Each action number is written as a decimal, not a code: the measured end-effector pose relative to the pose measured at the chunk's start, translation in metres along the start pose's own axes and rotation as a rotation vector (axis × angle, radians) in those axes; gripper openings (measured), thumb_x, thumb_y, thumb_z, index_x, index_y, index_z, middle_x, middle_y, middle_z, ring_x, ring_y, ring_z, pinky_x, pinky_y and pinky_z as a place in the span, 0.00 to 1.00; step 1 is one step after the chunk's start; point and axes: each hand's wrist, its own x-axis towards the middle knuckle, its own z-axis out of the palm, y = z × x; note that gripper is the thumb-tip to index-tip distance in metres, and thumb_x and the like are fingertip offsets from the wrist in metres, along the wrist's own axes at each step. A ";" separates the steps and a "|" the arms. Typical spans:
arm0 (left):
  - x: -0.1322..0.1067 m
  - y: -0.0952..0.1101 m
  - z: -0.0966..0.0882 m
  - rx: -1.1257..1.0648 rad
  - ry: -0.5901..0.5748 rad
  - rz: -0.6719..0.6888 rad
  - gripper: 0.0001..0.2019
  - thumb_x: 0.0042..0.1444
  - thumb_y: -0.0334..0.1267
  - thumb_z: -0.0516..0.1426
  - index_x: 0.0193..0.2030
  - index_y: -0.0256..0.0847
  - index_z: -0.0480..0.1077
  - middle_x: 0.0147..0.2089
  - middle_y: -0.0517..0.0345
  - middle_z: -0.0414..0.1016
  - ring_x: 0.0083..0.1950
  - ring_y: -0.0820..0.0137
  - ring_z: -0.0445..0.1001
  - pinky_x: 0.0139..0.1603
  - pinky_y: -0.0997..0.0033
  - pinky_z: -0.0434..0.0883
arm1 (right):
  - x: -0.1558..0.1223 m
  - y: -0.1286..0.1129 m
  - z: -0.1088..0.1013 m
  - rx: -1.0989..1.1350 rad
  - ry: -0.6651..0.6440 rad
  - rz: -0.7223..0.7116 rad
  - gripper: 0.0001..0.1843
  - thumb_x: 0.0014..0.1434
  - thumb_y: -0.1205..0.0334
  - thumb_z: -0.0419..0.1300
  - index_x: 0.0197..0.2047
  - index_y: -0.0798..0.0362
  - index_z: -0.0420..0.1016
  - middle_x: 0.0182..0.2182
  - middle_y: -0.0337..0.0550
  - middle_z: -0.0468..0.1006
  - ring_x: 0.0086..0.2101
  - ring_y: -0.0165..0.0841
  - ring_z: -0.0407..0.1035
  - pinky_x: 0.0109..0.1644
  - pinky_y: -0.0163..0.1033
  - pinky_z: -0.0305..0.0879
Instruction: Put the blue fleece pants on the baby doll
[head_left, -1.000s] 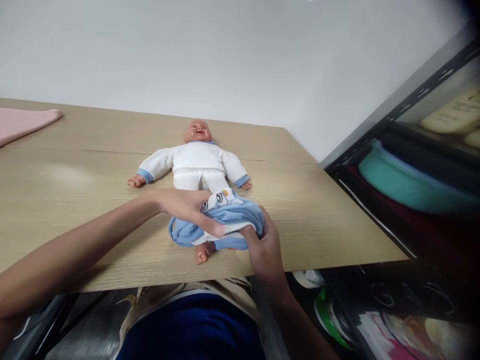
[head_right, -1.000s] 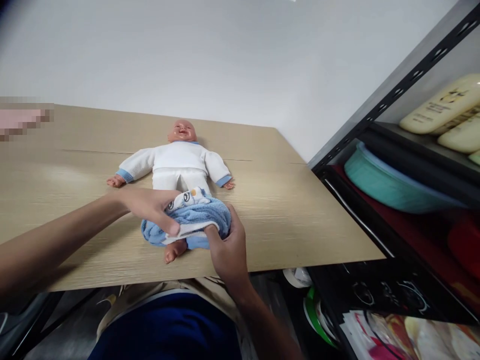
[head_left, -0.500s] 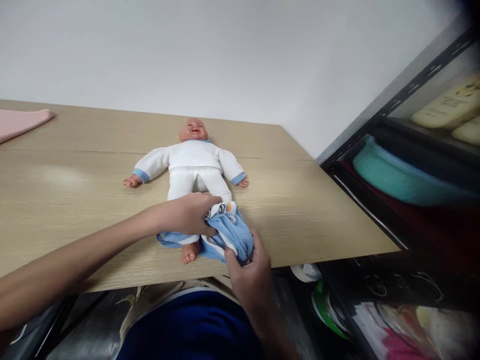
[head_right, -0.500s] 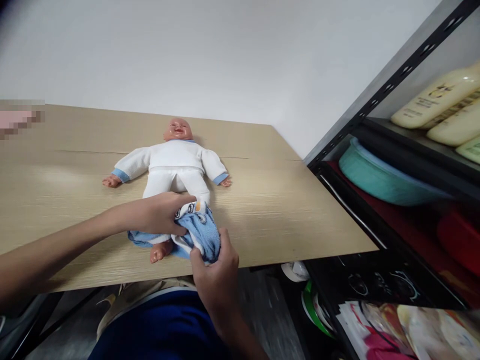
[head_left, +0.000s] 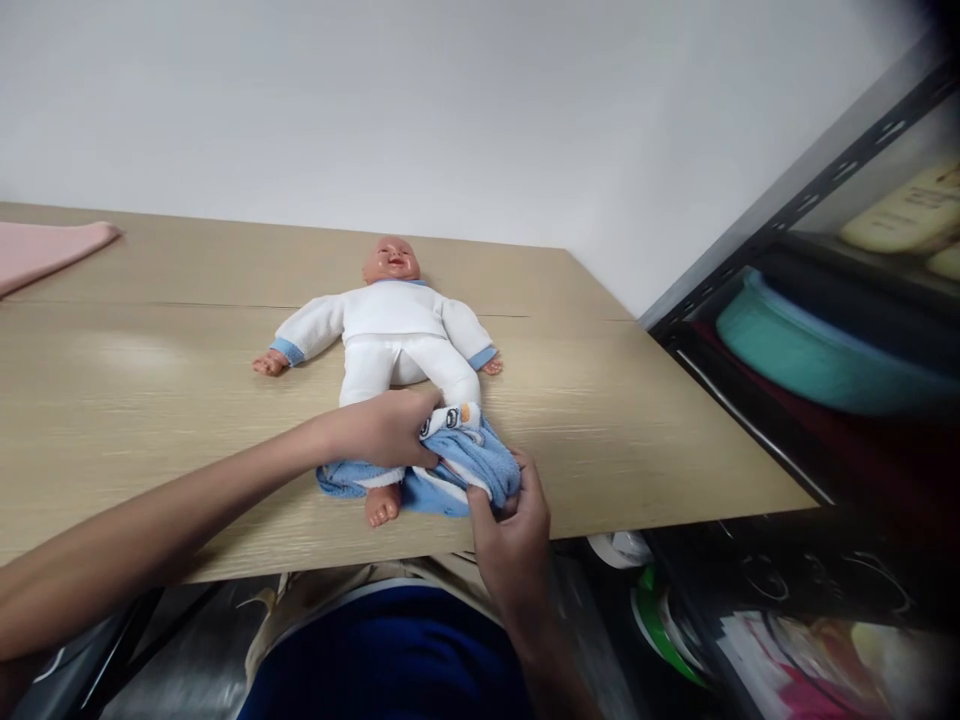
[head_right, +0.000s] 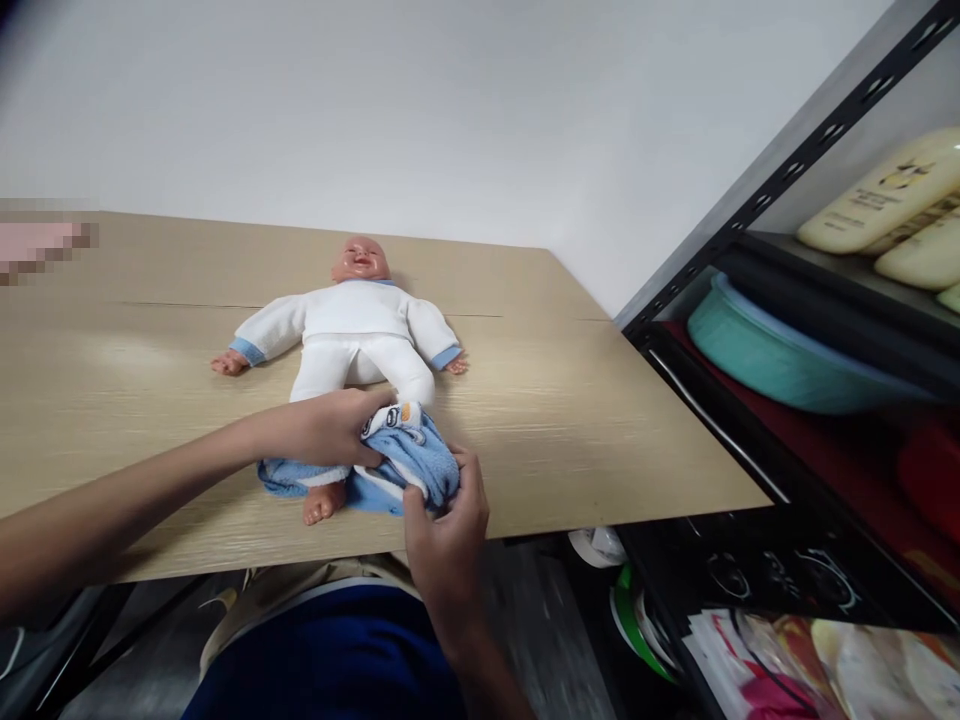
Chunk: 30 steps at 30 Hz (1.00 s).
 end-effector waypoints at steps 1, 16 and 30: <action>0.000 -0.001 -0.001 -0.042 -0.014 0.006 0.19 0.55 0.42 0.67 0.47 0.47 0.64 0.42 0.60 0.76 0.43 0.59 0.78 0.40 0.63 0.67 | 0.000 0.000 -0.001 0.055 -0.025 0.047 0.20 0.65 0.57 0.67 0.59 0.49 0.75 0.48 0.49 0.86 0.47 0.48 0.82 0.55 0.51 0.80; -0.011 -0.011 -0.016 -0.428 -0.094 0.131 0.17 0.60 0.38 0.67 0.55 0.42 0.75 0.50 0.56 0.84 0.55 0.55 0.83 0.54 0.62 0.77 | 0.022 0.017 0.005 0.448 -0.261 0.167 0.21 0.66 0.55 0.71 0.60 0.47 0.75 0.51 0.46 0.87 0.51 0.44 0.82 0.58 0.46 0.81; -0.015 -0.025 -0.024 -0.104 0.033 0.392 0.10 0.69 0.48 0.70 0.42 0.44 0.83 0.48 0.53 0.85 0.53 0.54 0.80 0.59 0.57 0.74 | 0.105 -0.012 -0.030 -0.014 -0.709 -0.316 0.05 0.70 0.59 0.69 0.48 0.48 0.83 0.46 0.44 0.87 0.49 0.46 0.81 0.58 0.49 0.75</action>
